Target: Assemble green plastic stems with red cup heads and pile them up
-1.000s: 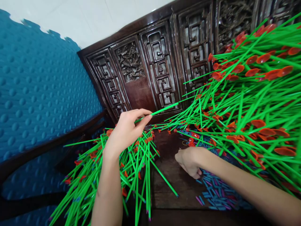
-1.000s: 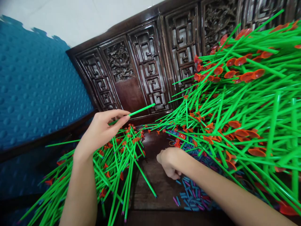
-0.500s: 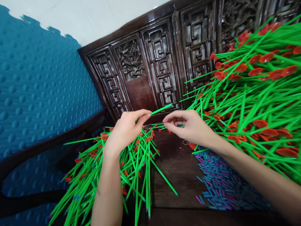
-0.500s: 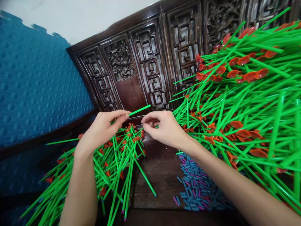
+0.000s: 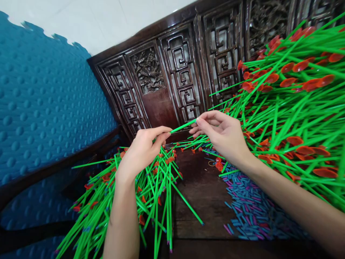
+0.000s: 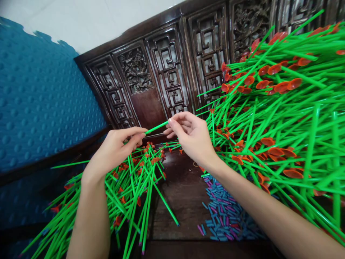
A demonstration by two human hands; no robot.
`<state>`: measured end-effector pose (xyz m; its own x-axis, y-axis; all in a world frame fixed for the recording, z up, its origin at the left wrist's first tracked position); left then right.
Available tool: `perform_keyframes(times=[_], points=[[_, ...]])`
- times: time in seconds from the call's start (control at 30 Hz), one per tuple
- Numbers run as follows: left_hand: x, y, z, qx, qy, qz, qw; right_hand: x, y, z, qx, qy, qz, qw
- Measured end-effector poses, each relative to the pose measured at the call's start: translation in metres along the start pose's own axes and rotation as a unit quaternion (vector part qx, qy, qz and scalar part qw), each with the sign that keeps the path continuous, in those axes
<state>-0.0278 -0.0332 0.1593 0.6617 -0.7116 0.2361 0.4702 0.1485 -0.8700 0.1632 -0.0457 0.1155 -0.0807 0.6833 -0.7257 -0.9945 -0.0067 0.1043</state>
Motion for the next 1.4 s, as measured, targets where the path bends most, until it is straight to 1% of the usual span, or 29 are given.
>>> perform_keyframes(times=[0.17,0.27,0.47,0.73,0.9,1.07,1.17,1.33,1.4], points=[[0.001,0.000,0.000,-0.001,0.000,-0.003,1.000,0.000,-0.002,0.000,0.018,-0.007,0.028,0.999],[0.000,0.000,-0.001,0.001,0.002,0.003,1.000,0.002,-0.001,0.001,0.011,-0.003,0.035,0.999],[-0.001,-0.002,-0.002,0.003,0.003,0.013,1.000,0.006,0.000,0.000,-0.014,0.008,0.015,1.000],[0.002,-0.006,-0.002,0.005,0.038,0.018,0.999,0.003,0.001,-0.001,-0.006,0.000,0.015,1.000],[0.002,-0.008,-0.004,-0.001,0.043,0.036,0.998,0.004,0.003,-0.004,-0.019,0.021,-0.011,1.000],[0.001,-0.010,-0.005,0.018,0.042,0.039,0.998,0.004,0.008,-0.007,-0.034,0.015,-0.032,0.999],[0.000,-0.012,-0.006,0.008,0.054,0.044,0.998,0.001,0.010,-0.008,-0.054,0.012,-0.040,0.998],[-0.002,-0.022,-0.012,-0.011,0.071,0.072,0.995,0.001,0.018,-0.010,-0.147,0.030,-0.048,0.988],[-0.002,-0.026,-0.015,-0.013,0.074,0.085,0.994,0.004,0.021,-0.012,-0.169,0.039,-0.050,0.984]])
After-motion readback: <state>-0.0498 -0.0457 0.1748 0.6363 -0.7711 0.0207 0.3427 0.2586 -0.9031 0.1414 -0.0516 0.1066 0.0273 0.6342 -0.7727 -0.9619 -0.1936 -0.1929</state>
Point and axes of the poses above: each hand's wrist, its own z-axis towards the middle knuckle, its own y-axis out of the palm, x = y × z, the point moved 5 cm from there along z, towards the middle knuckle, and after that the axes turned 7 degrees about -x, right-handed, at the moved point
